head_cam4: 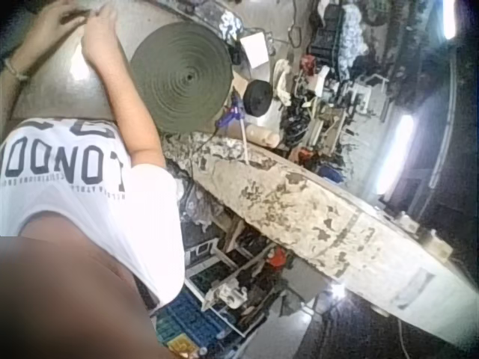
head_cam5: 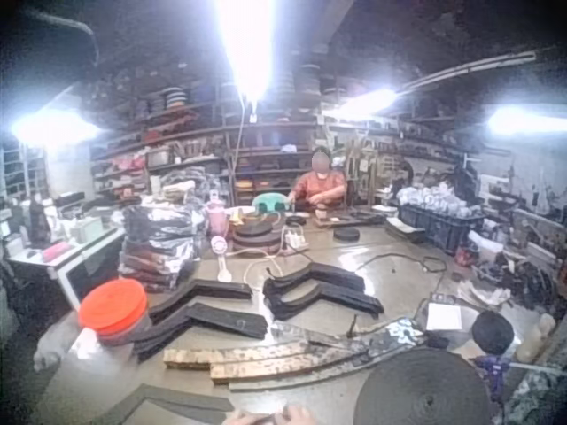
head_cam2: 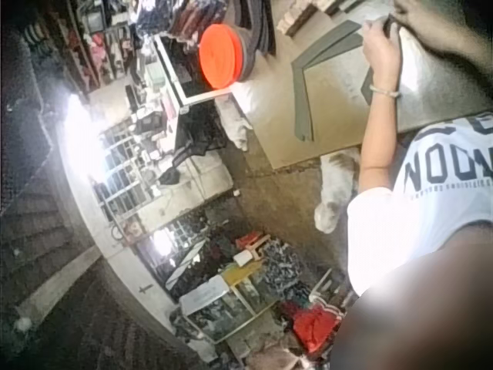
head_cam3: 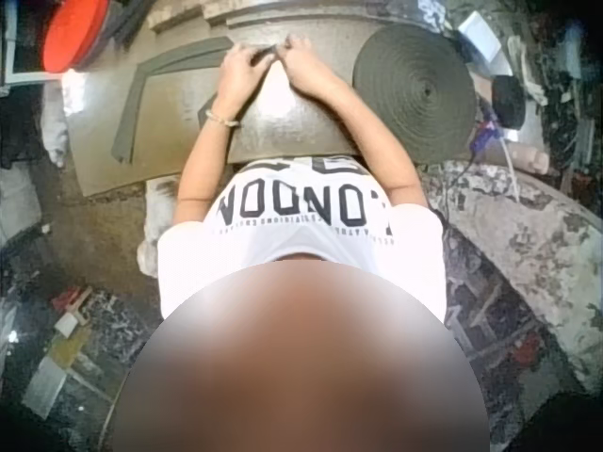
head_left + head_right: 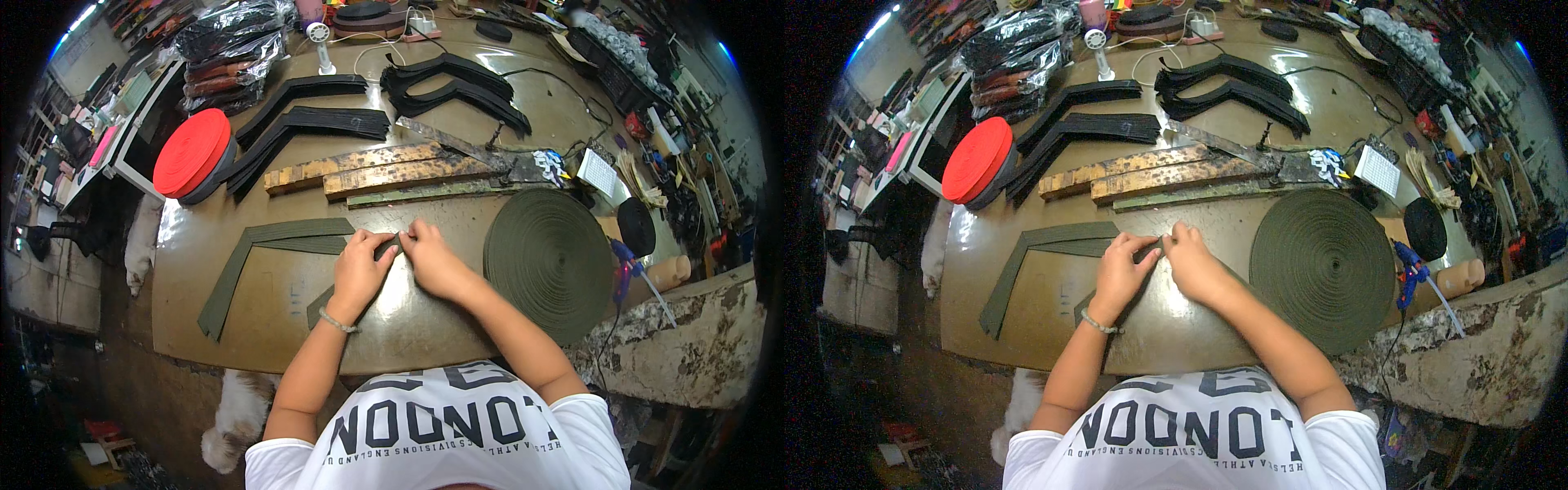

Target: The person cuts strips from a roll of green fabric using a handheld cutting tool on a metal worktable. They repeatedly measure, cut, and stack the resulting strips while a small dog remains on the floor nearby.

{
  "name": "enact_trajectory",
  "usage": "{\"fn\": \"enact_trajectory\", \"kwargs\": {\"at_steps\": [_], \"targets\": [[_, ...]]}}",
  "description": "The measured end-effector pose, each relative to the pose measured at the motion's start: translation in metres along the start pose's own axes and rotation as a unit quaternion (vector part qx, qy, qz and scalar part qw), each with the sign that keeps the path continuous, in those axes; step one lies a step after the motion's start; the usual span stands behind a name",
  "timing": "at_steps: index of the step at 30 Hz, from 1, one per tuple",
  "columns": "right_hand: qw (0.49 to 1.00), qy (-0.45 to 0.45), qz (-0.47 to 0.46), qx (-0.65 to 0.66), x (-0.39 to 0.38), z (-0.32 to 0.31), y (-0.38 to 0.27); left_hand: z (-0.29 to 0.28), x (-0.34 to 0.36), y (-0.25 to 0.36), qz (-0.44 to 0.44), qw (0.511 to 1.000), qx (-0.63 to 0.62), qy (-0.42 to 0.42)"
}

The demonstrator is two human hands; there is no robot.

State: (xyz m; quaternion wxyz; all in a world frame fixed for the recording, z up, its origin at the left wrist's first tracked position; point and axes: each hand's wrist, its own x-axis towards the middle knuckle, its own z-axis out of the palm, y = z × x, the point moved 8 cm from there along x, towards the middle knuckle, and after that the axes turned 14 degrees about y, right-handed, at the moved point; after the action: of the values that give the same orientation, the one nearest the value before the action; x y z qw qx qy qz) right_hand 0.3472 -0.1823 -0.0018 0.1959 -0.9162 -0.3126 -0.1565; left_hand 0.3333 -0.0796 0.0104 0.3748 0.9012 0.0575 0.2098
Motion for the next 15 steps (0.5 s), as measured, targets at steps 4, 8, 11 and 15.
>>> {"fn": "enact_trajectory", "kwargs": {"at_steps": [4, 8, 11, 15], "targets": [[0.998, -0.044, 0.009, 0.033, 0.0, -0.004, 0.005, 0.002, 0.0, 0.001, 0.012, 1.0, -0.001, 0.01], [0.959, -0.082, 0.088, 0.256, 0.017, -0.036, 0.058, -0.001, 0.006, 0.001, -0.016, 0.996, -0.083, 0.004], [0.934, -0.174, 0.144, 0.278, -0.005, -0.038, 0.071, -0.002, 0.012, 0.002, -0.077, 0.983, -0.157, -0.048], [0.738, -0.259, 0.291, 0.551, -0.022, -0.034, 0.055, 0.007, 0.021, 0.027, -0.073, 0.963, -0.201, -0.162]]}}
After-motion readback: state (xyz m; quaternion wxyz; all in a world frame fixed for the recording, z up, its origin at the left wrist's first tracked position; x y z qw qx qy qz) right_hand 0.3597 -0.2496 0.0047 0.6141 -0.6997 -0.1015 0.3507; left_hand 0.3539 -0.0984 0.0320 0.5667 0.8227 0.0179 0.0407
